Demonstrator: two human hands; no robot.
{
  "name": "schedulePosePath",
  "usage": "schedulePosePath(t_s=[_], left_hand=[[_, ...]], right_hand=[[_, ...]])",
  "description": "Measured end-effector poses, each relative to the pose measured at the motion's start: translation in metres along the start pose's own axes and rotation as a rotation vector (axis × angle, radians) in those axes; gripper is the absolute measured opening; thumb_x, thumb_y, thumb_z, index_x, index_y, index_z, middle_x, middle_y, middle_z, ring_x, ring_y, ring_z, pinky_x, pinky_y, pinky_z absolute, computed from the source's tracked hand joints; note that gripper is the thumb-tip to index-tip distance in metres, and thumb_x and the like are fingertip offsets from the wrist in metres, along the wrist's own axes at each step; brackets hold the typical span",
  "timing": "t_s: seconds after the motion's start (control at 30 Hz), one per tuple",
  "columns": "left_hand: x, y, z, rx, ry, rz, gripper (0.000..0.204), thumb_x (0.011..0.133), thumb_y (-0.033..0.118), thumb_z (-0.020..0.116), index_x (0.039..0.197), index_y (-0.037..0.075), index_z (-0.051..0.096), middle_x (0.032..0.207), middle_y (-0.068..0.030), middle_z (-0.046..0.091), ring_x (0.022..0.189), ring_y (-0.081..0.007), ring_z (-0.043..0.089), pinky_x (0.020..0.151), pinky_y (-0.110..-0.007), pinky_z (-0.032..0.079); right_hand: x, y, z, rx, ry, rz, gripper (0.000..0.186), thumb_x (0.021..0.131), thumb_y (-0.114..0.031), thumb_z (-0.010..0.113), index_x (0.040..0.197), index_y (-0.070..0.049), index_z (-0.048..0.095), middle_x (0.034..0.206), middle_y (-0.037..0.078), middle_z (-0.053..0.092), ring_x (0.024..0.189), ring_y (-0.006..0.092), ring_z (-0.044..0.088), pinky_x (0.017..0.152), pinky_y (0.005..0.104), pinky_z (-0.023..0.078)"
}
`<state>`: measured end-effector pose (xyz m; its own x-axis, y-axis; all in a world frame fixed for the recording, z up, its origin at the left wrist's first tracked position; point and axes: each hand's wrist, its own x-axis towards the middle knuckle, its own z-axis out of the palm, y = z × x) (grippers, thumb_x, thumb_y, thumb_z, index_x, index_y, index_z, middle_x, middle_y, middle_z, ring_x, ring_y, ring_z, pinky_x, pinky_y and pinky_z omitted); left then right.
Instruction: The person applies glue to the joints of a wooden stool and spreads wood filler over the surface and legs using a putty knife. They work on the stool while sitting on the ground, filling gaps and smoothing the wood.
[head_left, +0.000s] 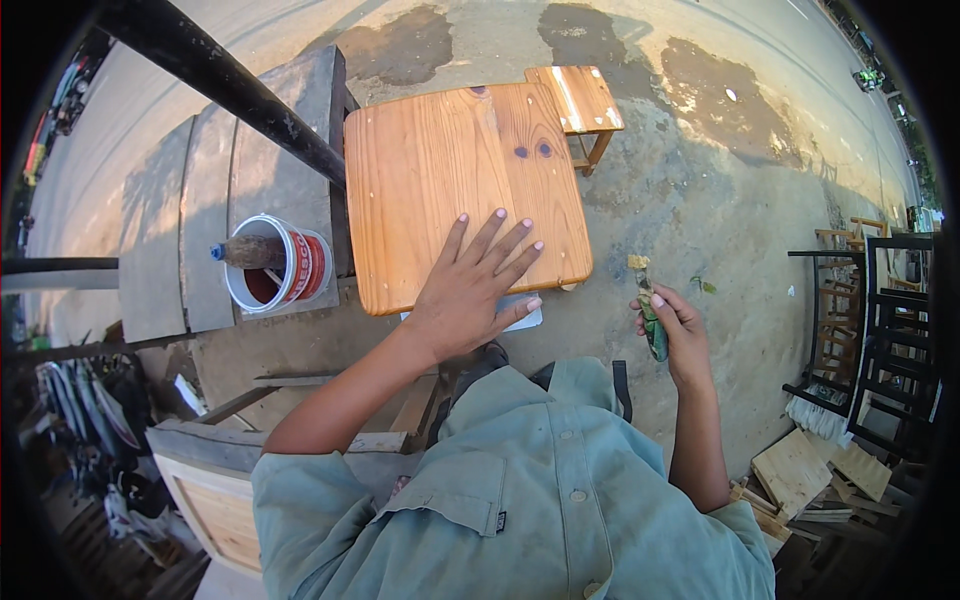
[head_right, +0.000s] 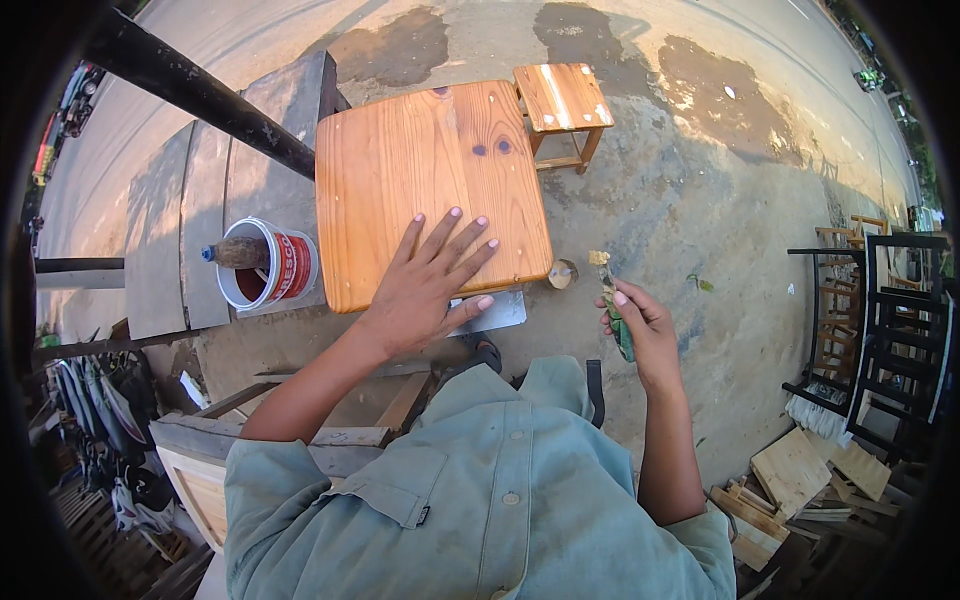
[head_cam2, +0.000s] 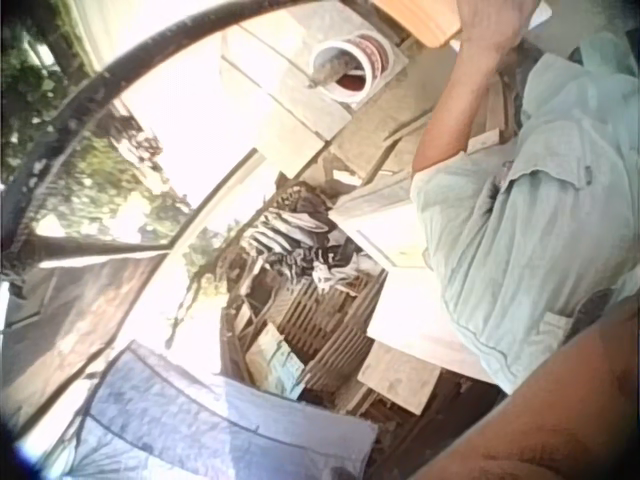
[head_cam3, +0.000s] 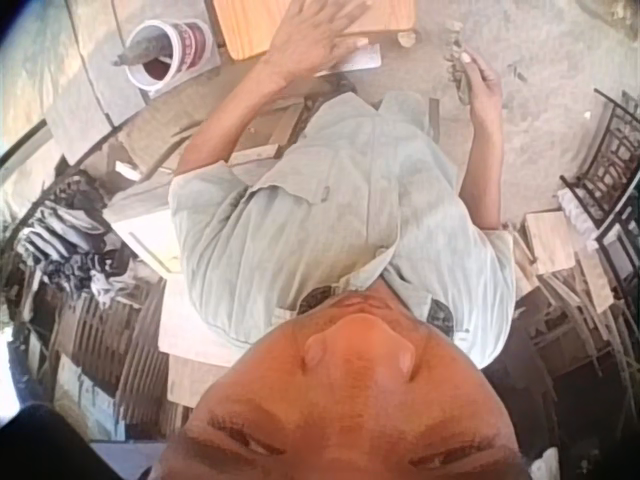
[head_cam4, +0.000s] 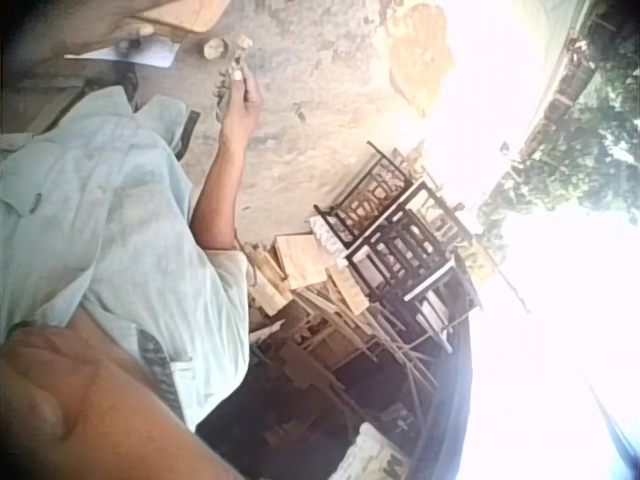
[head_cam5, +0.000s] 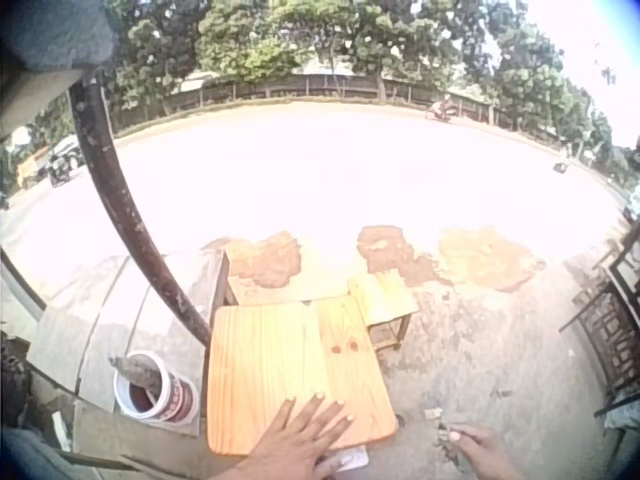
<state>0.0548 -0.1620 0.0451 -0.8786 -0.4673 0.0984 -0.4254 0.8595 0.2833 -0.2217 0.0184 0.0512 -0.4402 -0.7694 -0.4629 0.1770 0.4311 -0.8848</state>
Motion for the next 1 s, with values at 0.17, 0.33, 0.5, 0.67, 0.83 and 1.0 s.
schedulePosePath(t_s=[0.17,0.33,0.5,0.67,0.83,1.0], left_hand=[[0.025,-0.035,-0.001,0.121,0.007,-0.093,0.066,0.105,0.052,0.038,0.157,0.013,0.036,0.165,-0.0074,0.029,0.155,-0.0318,0.018,0.126,-0.055,0.008],[0.061,-0.067,0.004,0.176,0.045,-0.183,0.072,0.103,0.058,0.038,0.159,0.013,0.032,0.166,-0.0083,0.027,0.156,-0.0328,0.015,0.126,-0.055,0.006],[0.065,-0.093,0.004,0.162,0.061,-0.283,0.077,0.101,0.061,0.039,0.160,0.012,0.029,0.167,-0.0089,0.024,0.156,-0.0336,0.012,0.126,-0.056,0.005],[0.014,-0.113,-0.010,0.159,0.082,-0.499,0.077,0.101,0.058,0.042,0.159,0.009,0.031,0.167,-0.0118,0.023,0.156,-0.0348,0.013,0.123,-0.060,0.007],[-0.055,-0.116,-0.011,-0.011,0.153,-0.734,0.078,0.102,0.057,0.042,0.160,0.007,0.026,0.168,-0.0126,0.020,0.156,-0.0381,0.011,0.121,-0.064,0.009],[-0.107,-0.108,0.010,-0.633,0.429,-0.783,0.056,0.109,0.037,0.039,0.151,0.001,0.043,0.164,-0.0226,0.028,0.154,-0.0382,0.021,0.124,-0.043,0.018]], right_hand=[[-0.002,-0.002,0.005,0.014,0.007,-0.015,0.033,0.102,-0.019,0.060,0.131,-0.001,0.064,0.104,0.010,0.072,0.083,0.0127,0.064,0.074,0.0286,0.053],[-0.004,0.000,0.008,0.006,-0.001,-0.027,0.033,0.102,-0.018,0.060,0.131,-0.002,0.064,0.105,0.010,0.072,0.083,0.0127,0.064,0.074,0.0285,0.053],[-0.010,0.007,0.006,0.036,0.020,-0.030,0.032,0.102,-0.018,0.060,0.130,-0.002,0.065,0.104,0.009,0.072,0.083,0.0125,0.064,0.074,0.0282,0.053],[-0.012,0.011,0.001,0.051,0.033,-0.034,0.032,0.103,-0.018,0.059,0.129,-0.001,0.064,0.102,0.009,0.072,0.081,0.0127,0.064,0.073,0.0280,0.054],[-0.007,0.009,0.000,0.035,0.000,-0.054,0.032,0.104,-0.018,0.057,0.129,-0.001,0.063,0.101,0.011,0.072,0.079,0.0128,0.064,0.072,0.0281,0.054],[0.001,0.004,0.003,0.003,-0.026,-0.042,0.033,0.103,-0.018,0.058,0.131,-0.001,0.064,0.101,0.010,0.072,0.080,0.0116,0.063,0.072,0.0276,0.054]])
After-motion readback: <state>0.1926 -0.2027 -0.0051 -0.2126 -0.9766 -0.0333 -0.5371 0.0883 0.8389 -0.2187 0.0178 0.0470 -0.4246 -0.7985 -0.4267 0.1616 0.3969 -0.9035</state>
